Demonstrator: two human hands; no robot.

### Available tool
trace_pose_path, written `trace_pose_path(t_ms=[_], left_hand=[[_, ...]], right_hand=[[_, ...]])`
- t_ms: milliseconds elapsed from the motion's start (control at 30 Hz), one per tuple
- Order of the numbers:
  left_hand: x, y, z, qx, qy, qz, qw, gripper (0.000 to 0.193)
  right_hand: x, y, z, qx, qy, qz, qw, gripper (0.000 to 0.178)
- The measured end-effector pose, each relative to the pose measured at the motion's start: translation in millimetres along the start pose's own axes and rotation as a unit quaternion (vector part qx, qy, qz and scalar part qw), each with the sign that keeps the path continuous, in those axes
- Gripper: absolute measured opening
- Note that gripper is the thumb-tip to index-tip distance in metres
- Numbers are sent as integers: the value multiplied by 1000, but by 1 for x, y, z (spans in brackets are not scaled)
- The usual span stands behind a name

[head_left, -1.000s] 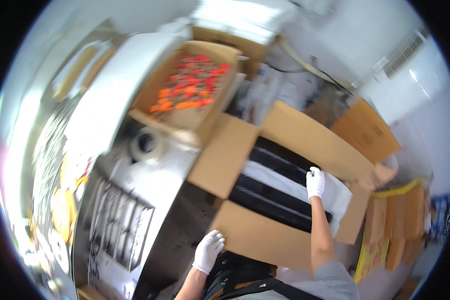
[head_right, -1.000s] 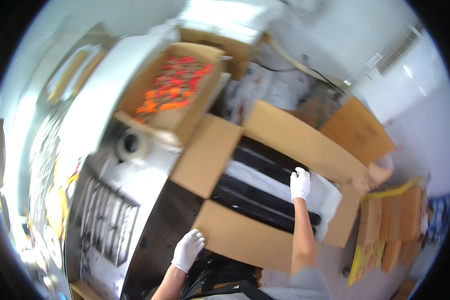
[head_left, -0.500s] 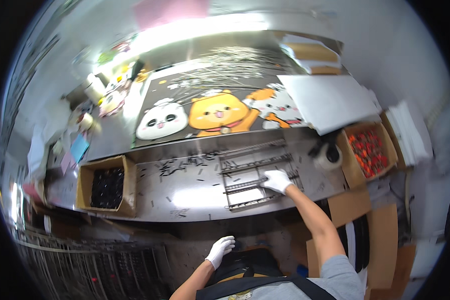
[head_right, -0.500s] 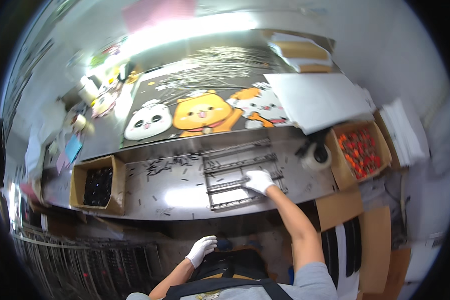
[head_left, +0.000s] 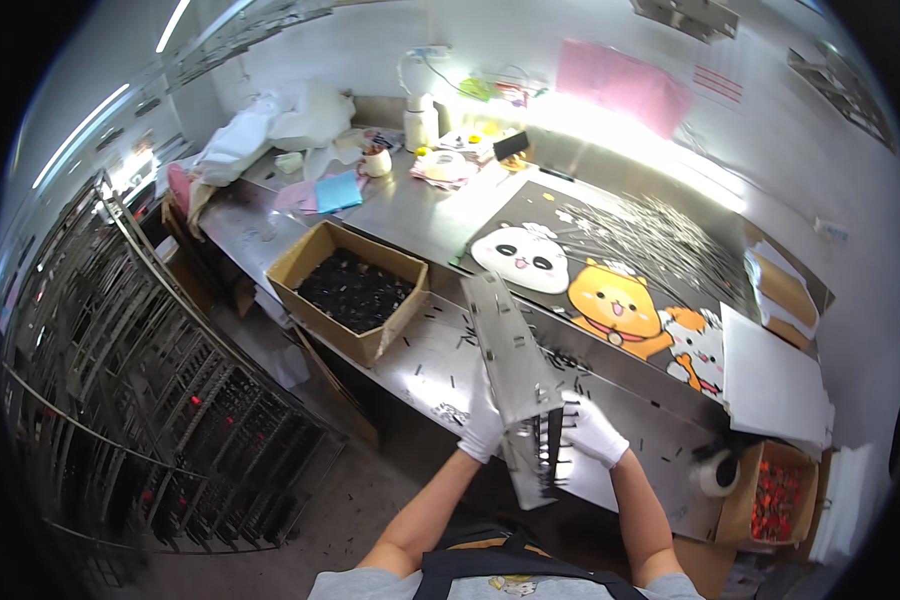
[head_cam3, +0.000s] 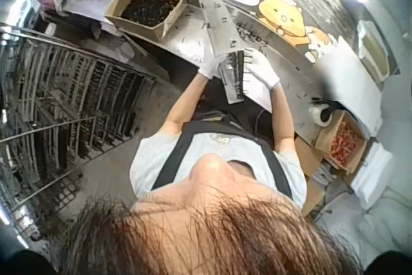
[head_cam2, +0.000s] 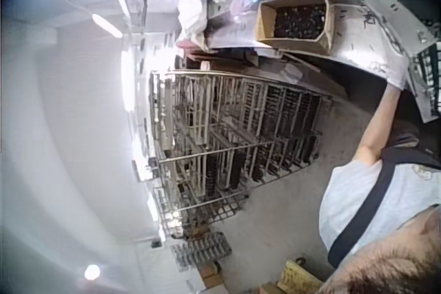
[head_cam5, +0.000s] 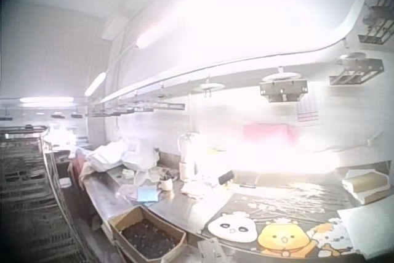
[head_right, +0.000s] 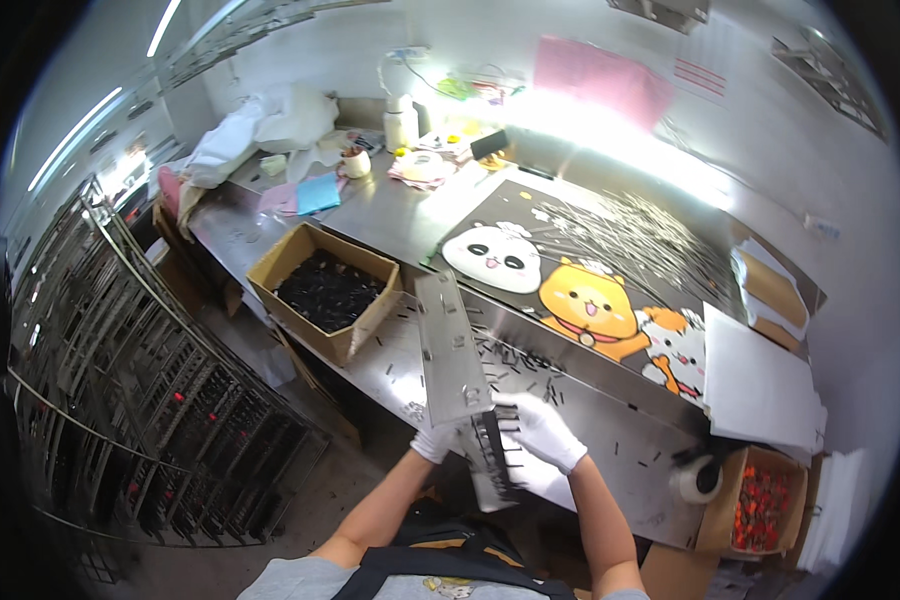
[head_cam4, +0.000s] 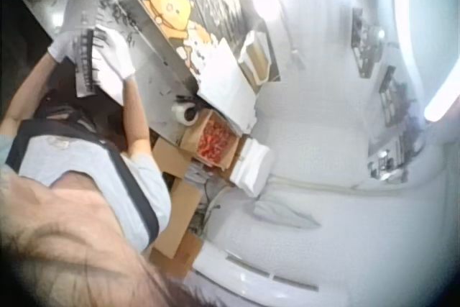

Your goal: The person repeatedly picks small black plastic components from a metal tray, aligns them, and places them into a cardboard box lined with white paper. The person also retrieves more components from a nearby rack and continues the assembly process.

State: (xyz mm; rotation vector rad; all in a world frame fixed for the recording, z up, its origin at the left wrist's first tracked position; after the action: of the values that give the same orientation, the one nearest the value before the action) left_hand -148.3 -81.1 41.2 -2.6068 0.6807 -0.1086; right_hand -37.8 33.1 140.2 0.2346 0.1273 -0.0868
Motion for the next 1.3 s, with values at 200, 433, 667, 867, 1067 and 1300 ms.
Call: trace_pose_path(t_ms=[200,433,667,867,1067,1300], left_hand=[[-64,69,-243,-623,-268,-182,712,117],[-172,124,-341,-759,-329,-76,557,99],[-269,199,-328,-814,-276,43,510,92],[-263,211,-299,-782,-270,127,548,91],[-263,221,-283,-783,-250,135,553,89],[-258,215,-270,-814,-188,100,540,91]], right_hand=[[-107,10,86,59,161,-185,968,17],[-245,-87,1,162,125,-258,944,15],[-205,37,-80,-231,159,-607,743,19],[-366,-66,-96,-159,-11,-355,921,20],[-347,-9,-73,153,127,-389,899,16],[-221,187,114,332,297,-559,700,21]])
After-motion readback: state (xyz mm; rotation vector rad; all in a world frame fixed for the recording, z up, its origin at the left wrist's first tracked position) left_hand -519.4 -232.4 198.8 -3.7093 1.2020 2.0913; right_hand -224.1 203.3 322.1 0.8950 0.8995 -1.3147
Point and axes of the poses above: each hand's wrist, its own x-axis away from the middle knuckle, its own y-axis out of the back of the hand, z = x × y, the point moved 10 cm from there along -x, towards the middle knuckle, and after that the axes turned 10 degrees about y, right-handed, at the moved point
